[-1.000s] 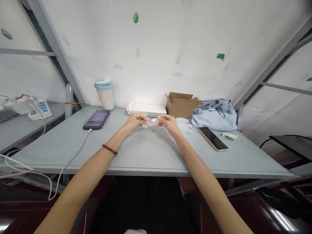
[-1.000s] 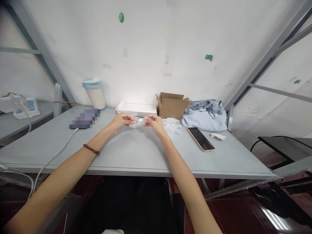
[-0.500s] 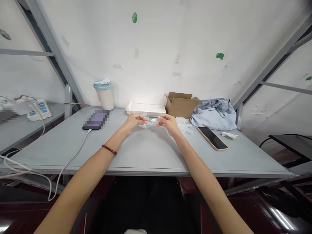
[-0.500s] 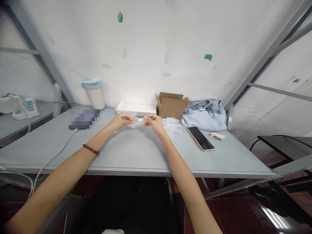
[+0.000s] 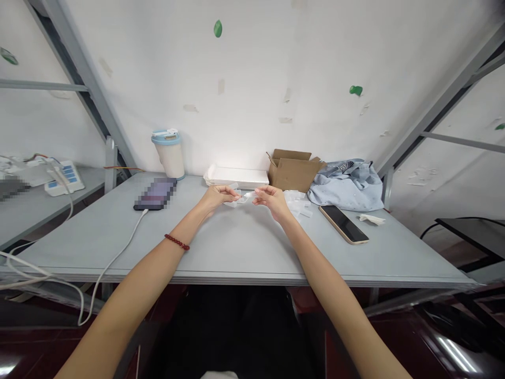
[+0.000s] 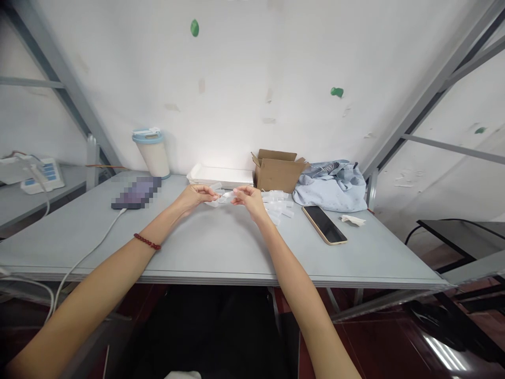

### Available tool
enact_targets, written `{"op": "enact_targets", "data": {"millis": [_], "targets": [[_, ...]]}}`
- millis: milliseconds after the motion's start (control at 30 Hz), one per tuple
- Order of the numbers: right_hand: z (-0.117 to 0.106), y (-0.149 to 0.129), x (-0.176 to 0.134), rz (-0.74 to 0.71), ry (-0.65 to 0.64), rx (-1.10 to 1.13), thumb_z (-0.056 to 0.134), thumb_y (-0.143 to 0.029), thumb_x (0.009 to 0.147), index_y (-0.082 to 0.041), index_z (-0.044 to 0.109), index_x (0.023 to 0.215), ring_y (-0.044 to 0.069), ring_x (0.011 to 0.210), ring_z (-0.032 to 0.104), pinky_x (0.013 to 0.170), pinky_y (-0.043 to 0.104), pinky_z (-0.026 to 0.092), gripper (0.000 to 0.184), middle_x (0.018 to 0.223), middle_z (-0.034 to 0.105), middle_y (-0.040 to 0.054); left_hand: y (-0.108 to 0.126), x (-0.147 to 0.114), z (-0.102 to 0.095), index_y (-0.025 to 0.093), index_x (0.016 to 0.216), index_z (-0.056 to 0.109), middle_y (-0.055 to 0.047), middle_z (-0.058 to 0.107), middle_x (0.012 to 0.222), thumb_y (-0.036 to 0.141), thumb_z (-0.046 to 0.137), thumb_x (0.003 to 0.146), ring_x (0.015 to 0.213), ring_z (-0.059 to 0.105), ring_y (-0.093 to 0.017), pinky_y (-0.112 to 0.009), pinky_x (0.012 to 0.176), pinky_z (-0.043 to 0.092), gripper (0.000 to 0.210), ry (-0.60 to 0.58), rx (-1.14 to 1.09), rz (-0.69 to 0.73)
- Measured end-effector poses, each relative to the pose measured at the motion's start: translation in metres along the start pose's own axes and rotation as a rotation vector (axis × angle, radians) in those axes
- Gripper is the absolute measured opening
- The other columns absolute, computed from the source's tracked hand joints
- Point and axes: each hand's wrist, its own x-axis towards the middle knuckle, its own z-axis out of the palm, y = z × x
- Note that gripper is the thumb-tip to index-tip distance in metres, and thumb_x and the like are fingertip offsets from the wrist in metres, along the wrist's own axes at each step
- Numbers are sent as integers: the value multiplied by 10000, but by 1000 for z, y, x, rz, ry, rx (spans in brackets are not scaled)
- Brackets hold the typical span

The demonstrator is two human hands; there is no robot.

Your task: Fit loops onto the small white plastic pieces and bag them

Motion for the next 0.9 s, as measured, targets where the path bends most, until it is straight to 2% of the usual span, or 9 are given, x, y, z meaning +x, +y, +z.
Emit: {"op": "enact_targets", "data": {"millis": [267, 500, 900], "targets": [[2, 3, 0, -36, 11, -39, 825, -485, 513, -169, 629, 725, 145, 542, 630, 596, 303, 541, 429, 572, 621, -19, 4, -4, 4, 179, 630, 674, -47, 735, 762, 267, 824, 495, 801, 662, -212, -345, 799, 475, 220, 16, 16, 3], [7, 9, -3, -126, 3, -156, 748, -481, 634, -180, 616, 767, 149, 563, 637, 624, 313, 547, 355, 588, 633, -13, 12, -11, 12, 179, 595, 654, -30, 703, 691, 256, 814, 466, 720, 630, -193, -355, 784, 473, 220, 91, 60, -23], [10, 16, -6, -114, -56, -167, 756, -416, 633, -186, 613, 777, 156, 570, 654, 645, 316, 551, 307, 588, 642, -27, 14, -14, 12, 176, 566, 629, -8, 664, 603, 223, 807, 452, 665, 612, -171, -346, 786, 477, 216, 125, 57, -43]]}}
